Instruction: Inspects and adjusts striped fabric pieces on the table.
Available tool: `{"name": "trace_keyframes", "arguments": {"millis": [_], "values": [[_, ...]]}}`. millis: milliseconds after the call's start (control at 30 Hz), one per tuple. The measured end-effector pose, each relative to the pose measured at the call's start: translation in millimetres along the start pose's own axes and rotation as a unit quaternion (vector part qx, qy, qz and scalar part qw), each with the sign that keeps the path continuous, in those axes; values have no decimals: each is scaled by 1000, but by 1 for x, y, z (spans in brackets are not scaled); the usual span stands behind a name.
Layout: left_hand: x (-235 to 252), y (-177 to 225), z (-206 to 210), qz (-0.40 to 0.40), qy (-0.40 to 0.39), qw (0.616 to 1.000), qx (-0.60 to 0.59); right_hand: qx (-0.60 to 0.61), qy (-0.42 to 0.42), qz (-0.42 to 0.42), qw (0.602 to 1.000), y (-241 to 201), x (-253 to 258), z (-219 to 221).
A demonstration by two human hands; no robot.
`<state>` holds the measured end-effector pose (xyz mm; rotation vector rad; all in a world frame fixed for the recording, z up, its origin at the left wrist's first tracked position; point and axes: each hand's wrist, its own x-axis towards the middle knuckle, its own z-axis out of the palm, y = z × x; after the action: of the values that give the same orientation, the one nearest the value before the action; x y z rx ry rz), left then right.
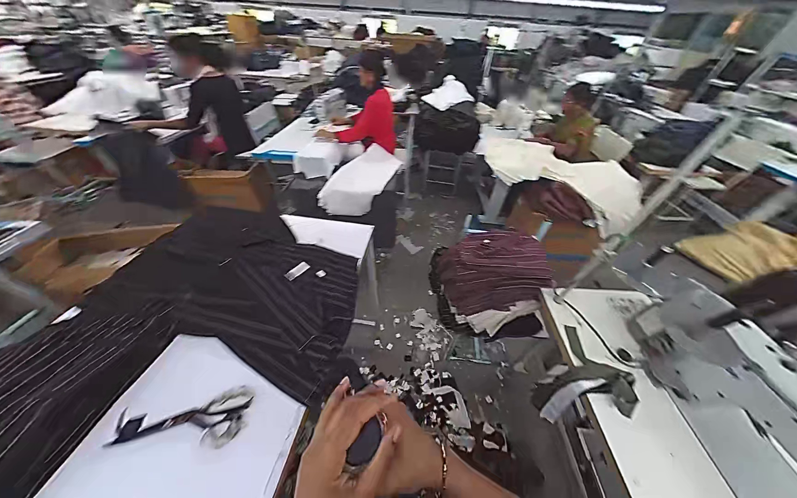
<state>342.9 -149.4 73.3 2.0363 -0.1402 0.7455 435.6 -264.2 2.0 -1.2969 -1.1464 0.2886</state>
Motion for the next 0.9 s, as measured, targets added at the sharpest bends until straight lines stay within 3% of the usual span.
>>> {"name": "trace_keyframes", "arguments": {"millis": [100, 167, 267, 333, 400, 433, 467, 567, 633, 700, 767, 900], "values": [[43, -1, 13, 49, -251, 957, -136, -13, -7, -26, 1000, -10, -22, -47], [73, -8, 31, 98, -388, 891, -212, -6, -20, -11, 1000, -11, -40, -71], [114, -12, 68, 133, -568, 762, -281, -15, -32, 61, 998, -1, -63, -91], [136, -3, 96, 131, -654, 694, -272, -11, -3, 80, 997, 8, -80, -98], [144, -30, 132, 141, -701, 621, -321, -11, 53, 105, 993, 3, -94, -108], [144, -42, 146, 140, -701, 616, -331, -13, 91, 106, 990, 4, -102, -112], [143, -47, 154, 124, -688, 640, -318, -16, 139, 104, 985, 4, -109, -115], [128, -44, 172, 18, -545, 822, -167, -51, 287, 189, 938, 12, -130, -130], [119, -48, 184, -10, -442, 894, -74, -73, 392, 236, 886, 22, -141, -148], [115, -53, 182, -33, -406, 911, -56, -92, 505, 239, 824, 39, -151, -177], [110, -56, 171, -73, -419, 902, -72, -124, 598, 225, 759, 58, -159, -215], [86, -89, 150, -129, -410, 900, -68, -177, 718, 153, 656, 94, -178, -305]]}}
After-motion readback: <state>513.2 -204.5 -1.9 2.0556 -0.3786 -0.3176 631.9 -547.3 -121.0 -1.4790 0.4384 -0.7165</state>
